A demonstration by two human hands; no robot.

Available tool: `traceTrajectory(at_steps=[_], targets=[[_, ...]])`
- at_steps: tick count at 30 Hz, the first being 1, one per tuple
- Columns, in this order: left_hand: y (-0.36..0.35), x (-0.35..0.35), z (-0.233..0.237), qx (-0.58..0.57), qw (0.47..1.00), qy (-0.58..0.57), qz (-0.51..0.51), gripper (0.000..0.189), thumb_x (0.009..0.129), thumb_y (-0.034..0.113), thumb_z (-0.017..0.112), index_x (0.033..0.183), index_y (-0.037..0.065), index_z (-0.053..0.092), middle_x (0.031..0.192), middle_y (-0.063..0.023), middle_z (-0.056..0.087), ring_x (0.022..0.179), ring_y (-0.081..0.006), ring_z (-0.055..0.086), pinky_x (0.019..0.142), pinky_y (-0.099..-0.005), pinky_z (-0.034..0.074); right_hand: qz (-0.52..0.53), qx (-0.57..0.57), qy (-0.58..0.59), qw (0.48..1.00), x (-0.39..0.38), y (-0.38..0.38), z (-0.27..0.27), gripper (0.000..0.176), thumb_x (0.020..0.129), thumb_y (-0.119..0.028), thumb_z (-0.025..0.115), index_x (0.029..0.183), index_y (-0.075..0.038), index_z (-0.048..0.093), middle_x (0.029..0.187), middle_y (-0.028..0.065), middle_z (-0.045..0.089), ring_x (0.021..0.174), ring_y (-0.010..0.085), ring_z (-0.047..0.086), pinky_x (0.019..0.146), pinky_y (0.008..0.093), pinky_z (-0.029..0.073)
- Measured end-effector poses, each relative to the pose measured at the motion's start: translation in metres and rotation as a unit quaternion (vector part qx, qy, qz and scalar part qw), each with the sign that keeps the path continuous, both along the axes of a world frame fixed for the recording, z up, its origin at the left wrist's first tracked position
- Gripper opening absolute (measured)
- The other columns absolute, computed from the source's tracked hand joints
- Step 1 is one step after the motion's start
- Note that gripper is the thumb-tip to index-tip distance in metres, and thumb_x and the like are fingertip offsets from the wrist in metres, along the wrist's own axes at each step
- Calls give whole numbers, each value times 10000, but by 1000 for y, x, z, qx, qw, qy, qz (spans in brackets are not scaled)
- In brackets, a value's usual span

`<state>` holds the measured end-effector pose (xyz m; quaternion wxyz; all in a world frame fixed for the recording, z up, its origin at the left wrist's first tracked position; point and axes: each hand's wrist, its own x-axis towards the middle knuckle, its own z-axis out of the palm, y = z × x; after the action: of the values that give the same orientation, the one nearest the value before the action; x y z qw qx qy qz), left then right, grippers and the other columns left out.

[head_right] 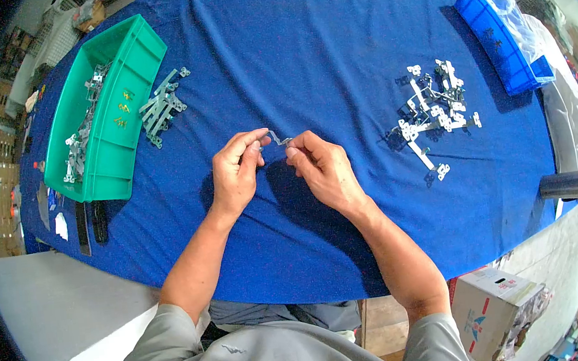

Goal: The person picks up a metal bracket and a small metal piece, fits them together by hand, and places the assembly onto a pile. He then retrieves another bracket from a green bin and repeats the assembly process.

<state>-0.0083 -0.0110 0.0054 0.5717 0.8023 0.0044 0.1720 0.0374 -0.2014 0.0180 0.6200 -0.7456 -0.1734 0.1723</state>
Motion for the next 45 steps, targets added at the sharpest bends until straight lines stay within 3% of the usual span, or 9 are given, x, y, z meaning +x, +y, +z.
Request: traceTrajectory(at_steps=[8, 13, 18, 22, 25, 28, 32, 35, 45], targets=[[-2, 1, -2, 76, 995, -59, 17, 226, 1016, 13, 567, 1171, -8, 730, 1018, -127, 744, 709, -144, 647, 655, -285, 541, -17, -16, -16, 1000, 0, 0, -2, 195, 1039, -178, 627, 1013, 14, 653, 771, 65, 691, 653, 112, 622, 604, 302, 517], [0, 3, 0, 140, 982, -124, 13, 219, 971, -40, 607, 1143, -11, 737, 1043, -161, 736, 898, -271, 727, 769, -358, 581, -20, -95, -68, 993, 5, -4, -6, 162, 1021, -152, 652, 1039, 10, 650, 753, 50, 667, 650, 103, 611, 590, 291, 506], [-3, 0, 4, 172, 977, -124, 8, 231, 941, -57, 620, 1133, -11, 740, 1045, -181, 728, 927, -335, 725, 801, -390, 585, -47, 10, -6, 999, 2, 2, -8, 180, 999, -130, 676, 1109, 4, 630, 758, 50, 649, 649, 96, 597, 582, 275, 491], [-2, 2, 2, 213, 964, -161, 0, 263, 896, -66, 630, 1130, -9, 735, 1025, -160, 721, 896, -336, 717, 777, -416, 587, -24, 49, 2, 999, 4, -1, -12, 189, 990, -126, 681, 1115, 6, 630, 816, 62, 666, 662, 96, 593, 591, 273, 483], [-3, 0, 5, 214, 964, -159, -16, 252, 909, -68, 630, 1126, -6, 742, 1038, -176, 724, 925, -340, 716, 802, -415, 585, -21, -49, -44, 998, 6, -4, -13, 180, 996, -132, 680, 1114, -4, 636, 842, 42, 652, 658, 93, 562, 587, 266, 458], [-4, 0, 7, 219, 961, -167, -30, 260, 906, -72, 625, 1131, -7, 739, 1027, -176, 722, 924, -335, 715, 799, -414, 586, -60, -4, -237, 970, 11, -1, -24, 154, 1019, -152, 664, 1105, -25, 650, 826, 1, 613, 644, 74, 509, 573, 258, 425], [-3, 2, 2, 209, 962, -173, -20, 254, 931, -60, 607, 1146, -8, 731, 1013, -169, 723, 855, -295, 717, 756, -382, 587, -107, 141, 6, 984, 6, -3, -9, 138, 1061, -157, 609, 1093, -35, 663, 821, -13, 612, 653, 49, 500, 576, 238, 427], [-1, 0, 4, 130, 988, -87, 17, 235, 979, -28, 577, 1160, -8, 725, 1004, -153, 729, 759, -222, 700, 694, -336, 576, -78, 80, 52, 992, 4, -3, -3, 149, 1061, -166, 612, 1080, -29, 667, 805, -6, 634, 662, 48, 529, 584, 232, 442], [-1, -1, 1, 99, 993, -64, 19, 231, 1023, 6, 554, 1184, -4, 720, 1012, -130, 732, 696, -145, 662, 652, -293, 557, -26, -12, -8, 1000, 1, 0, -5, 221, 1040, -207, 652, 1045, 8, 703, 766, 36, 684, 664, 82, 596, 596, 273, 490]])
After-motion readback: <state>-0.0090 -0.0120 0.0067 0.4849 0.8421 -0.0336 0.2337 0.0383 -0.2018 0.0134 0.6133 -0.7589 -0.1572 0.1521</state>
